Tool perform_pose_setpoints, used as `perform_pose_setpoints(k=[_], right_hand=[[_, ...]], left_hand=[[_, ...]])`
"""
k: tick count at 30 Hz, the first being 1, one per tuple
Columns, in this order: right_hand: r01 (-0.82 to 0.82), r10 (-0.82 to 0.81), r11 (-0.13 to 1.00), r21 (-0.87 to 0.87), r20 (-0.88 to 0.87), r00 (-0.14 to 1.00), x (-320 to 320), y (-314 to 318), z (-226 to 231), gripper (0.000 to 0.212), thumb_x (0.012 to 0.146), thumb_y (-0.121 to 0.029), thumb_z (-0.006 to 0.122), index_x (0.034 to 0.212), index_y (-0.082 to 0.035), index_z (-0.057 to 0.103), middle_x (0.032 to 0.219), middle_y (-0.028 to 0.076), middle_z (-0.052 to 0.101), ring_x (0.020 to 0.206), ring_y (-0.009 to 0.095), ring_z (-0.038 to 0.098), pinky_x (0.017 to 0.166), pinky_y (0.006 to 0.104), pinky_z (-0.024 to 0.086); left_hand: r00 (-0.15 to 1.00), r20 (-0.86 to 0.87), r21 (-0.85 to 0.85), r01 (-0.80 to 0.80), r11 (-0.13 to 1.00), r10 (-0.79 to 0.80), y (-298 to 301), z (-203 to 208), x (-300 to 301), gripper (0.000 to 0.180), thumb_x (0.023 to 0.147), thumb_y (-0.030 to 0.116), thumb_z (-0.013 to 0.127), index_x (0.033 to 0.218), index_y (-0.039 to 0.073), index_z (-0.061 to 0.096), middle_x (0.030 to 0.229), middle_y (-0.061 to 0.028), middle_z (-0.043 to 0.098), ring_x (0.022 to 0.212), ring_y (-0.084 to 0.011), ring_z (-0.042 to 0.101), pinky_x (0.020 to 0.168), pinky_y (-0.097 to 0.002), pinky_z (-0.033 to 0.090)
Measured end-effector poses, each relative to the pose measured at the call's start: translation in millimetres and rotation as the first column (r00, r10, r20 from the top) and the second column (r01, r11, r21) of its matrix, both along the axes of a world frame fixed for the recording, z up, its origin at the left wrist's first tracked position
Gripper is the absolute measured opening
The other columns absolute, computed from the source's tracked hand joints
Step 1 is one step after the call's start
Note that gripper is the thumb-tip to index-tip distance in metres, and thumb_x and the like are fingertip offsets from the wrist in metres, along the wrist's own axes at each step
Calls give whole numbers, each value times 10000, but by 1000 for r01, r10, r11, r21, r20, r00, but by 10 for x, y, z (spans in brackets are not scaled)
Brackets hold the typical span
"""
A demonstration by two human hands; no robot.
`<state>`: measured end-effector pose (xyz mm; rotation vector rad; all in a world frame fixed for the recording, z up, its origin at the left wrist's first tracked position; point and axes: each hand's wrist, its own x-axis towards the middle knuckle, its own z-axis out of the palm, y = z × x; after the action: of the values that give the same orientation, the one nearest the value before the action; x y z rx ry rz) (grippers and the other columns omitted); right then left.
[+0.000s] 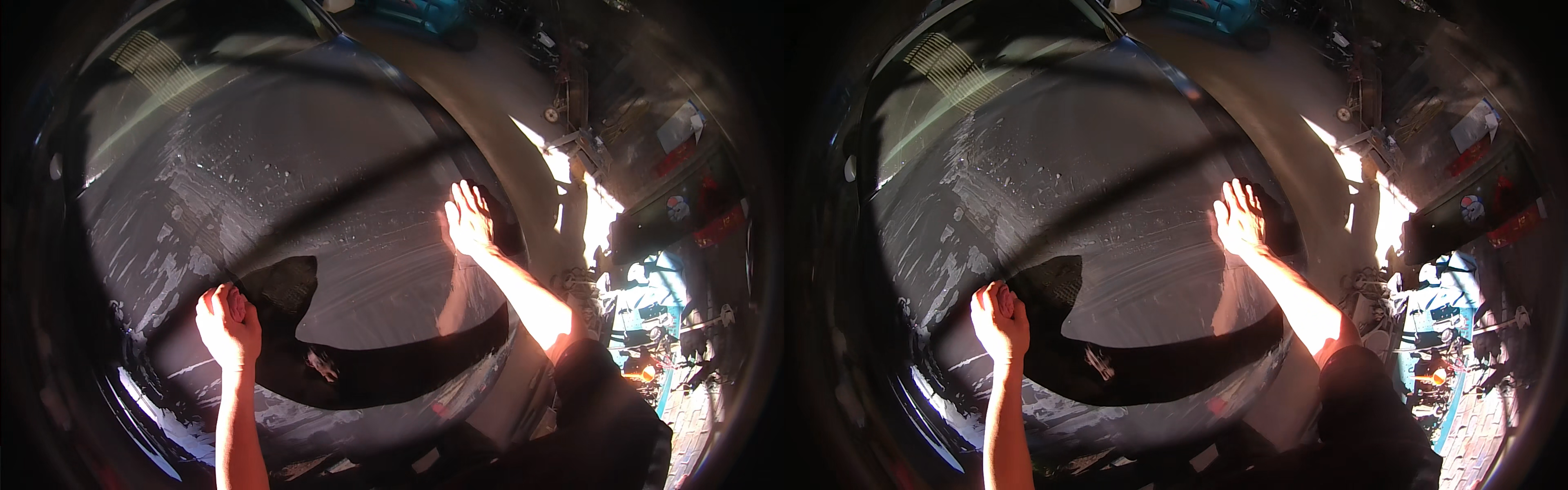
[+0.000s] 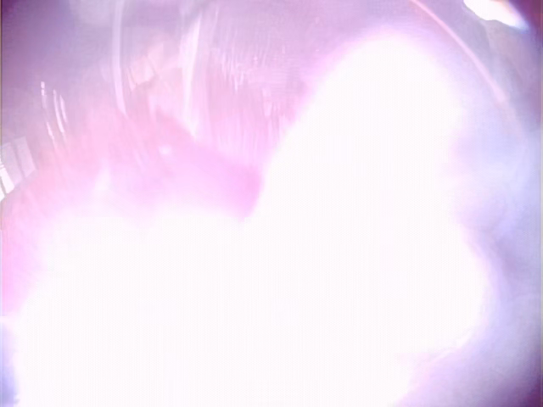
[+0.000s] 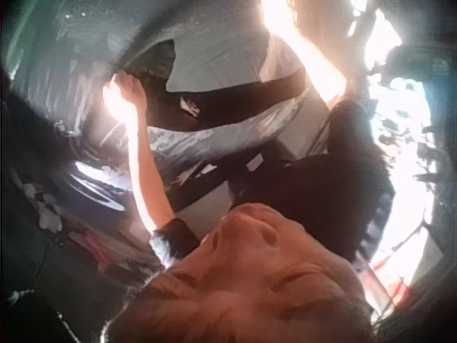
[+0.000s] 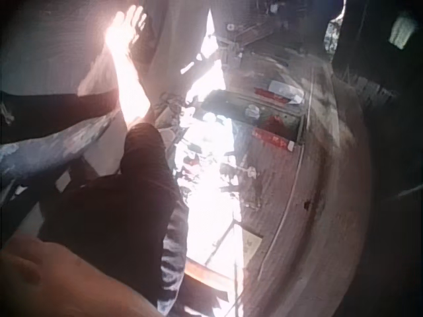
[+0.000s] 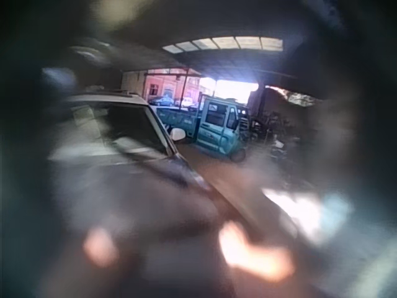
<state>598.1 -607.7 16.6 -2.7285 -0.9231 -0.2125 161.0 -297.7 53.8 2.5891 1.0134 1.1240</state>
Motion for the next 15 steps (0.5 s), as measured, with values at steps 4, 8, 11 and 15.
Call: perform_pose_setpoints(k=[4,8,11,15], right_hand=[[-204,199,972,114,59,978,-818,876,-158,642,1203,-445,489,1673,-10,539,1768,284,464,1670,473,386,1384,595,287],[-479,500,822,308,11,866,-2155,1835,124,673,1176,-472,554,1653,2,557,1767,287,456,1680,485,367,1397,639,245],[-552,614,774,309,-155,774,-2165,1820,241,723,1166,-501,558,1691,-6,515,1813,287,381,1723,466,287,1417,636,184],[-315,336,927,203,-78,939,-993,877,10,700,1186,-488,497,1720,-37,485,1842,258,342,1722,460,283,1411,613,212]], left_hand=[[999,-29,39,-26,999,27,16,22,-20,445,855,40,810,1290,63,716,1242,-146,727,1111,-377,708,989,-469,570],[999,-26,-11,-32,999,31,29,19,-60,421,883,44,805,1293,67,715,1242,-143,723,1111,-369,720,992,-459,589],[1000,-11,-92,-30,995,29,83,-125,-77,366,942,53,795,1298,55,710,1253,-152,717,1108,-368,740,985,-442,609],[999,-19,2,-28,1000,28,79,-15,-161,364,937,31,792,1292,45,709,1245,-155,719,1090,-363,745,982,-432,610]])
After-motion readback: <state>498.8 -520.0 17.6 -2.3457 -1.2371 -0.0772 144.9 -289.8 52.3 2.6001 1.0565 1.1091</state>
